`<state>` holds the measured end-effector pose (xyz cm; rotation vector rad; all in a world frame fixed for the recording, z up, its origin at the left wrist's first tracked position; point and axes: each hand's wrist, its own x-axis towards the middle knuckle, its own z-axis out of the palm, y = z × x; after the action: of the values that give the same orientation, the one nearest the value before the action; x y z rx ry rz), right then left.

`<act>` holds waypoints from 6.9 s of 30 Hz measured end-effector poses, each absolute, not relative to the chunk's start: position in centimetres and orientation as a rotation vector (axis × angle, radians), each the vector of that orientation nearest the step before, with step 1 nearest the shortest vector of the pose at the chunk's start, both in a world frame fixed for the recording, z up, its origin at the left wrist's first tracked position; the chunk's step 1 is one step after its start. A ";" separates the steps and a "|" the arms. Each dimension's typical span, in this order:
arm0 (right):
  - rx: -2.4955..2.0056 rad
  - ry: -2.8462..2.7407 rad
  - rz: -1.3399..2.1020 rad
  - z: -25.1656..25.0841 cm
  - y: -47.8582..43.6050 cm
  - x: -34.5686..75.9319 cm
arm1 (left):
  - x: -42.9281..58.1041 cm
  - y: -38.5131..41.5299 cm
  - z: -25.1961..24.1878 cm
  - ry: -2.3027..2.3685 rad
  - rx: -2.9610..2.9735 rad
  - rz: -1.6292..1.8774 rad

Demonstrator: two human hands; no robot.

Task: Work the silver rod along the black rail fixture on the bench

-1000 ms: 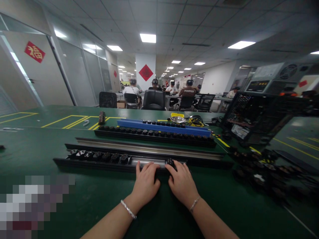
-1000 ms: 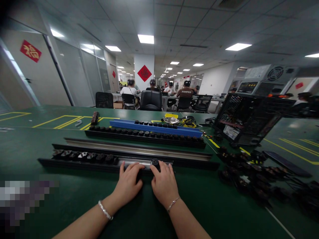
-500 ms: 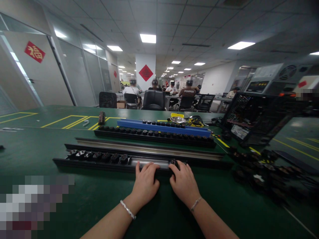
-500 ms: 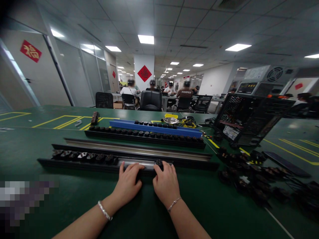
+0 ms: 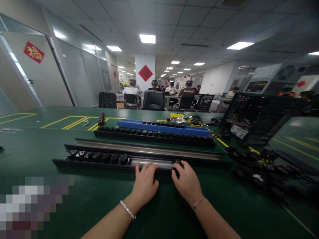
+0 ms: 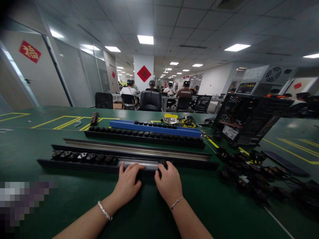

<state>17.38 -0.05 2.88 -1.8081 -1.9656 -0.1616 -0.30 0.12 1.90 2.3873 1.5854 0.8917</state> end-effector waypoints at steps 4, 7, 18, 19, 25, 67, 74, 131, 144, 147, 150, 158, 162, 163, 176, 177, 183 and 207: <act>-1.795 -1.968 -0.151 2.8 0.0 17.5 | -0.3 0.1 1.9 1.595 2.390 0.887; -1.769 -1.963 -0.151 2.8 0.0 17.6 | -0.3 0.1 1.7 1.592 2.396 0.903; -1.878 -1.924 -0.221 2.7 -0.1 17.5 | -0.4 0.2 1.8 1.581 2.381 0.913; -1.880 -1.923 -0.217 2.7 -0.1 17.5 | -0.4 0.2 1.8 1.581 2.376 0.913; -1.862 -1.926 -0.182 2.5 0.0 17.6 | -0.2 0.2 1.8 1.597 2.369 0.887; -2.110 -1.495 -0.049 3.2 1.1 21.1 | -0.4 0.3 1.7 1.604 2.356 0.865; -2.365 -1.274 -0.038 4.3 1.2 25.7 | -0.6 0.4 1.5 1.598 2.368 0.865; -1.610 -2.252 -0.033 1.9 1.1 20.7 | -8.3 4.9 1.3 2.600 1.946 1.077; -1.621 -2.251 -0.030 2.2 1.0 20.4 | -8.0 4.7 1.5 2.580 2.018 1.093; -1.619 -2.250 -0.026 2.2 1.0 20.4 | -7.9 4.8 1.5 2.588 2.024 1.085; -1.614 -2.246 -0.031 2.2 1.0 20.4 | -8.0 4.8 1.4 2.575 2.041 1.092; -1.615 -2.255 -0.032 2.2 1.1 20.4 | -7.8 4.8 1.5 2.525 2.039 1.112; -1.611 -2.258 -0.037 2.1 1.1 20.5 | -7.8 4.9 1.5 2.513 2.038 1.095; -1.611 -2.259 -0.040 2.0 1.1 20.5 | -7.8 4.9 1.5 2.514 2.037 1.090; -1.581 -2.252 -0.058 1.6 1.3 20.6 | -6.8 4.1 2.0 2.566 2.150 1.127; -1.578 -2.251 -0.061 1.5 1.4 20.6 | -6.8 4.1 2.0 2.567 2.157 1.115; -1.589 -2.256 -0.053 1.6 1.3 20.6 | -6.9 4.1 2.3 2.538 2.214 1.022; -1.601 -2.256 -0.043 1.7 1.2 20.6 | -6.5 4.2 1.7 2.411 2.164 0.991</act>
<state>20.59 1.25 1.73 -1.6013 -2.2564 -0.0431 -6.46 4.20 1.73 2.1643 2.4108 0.9915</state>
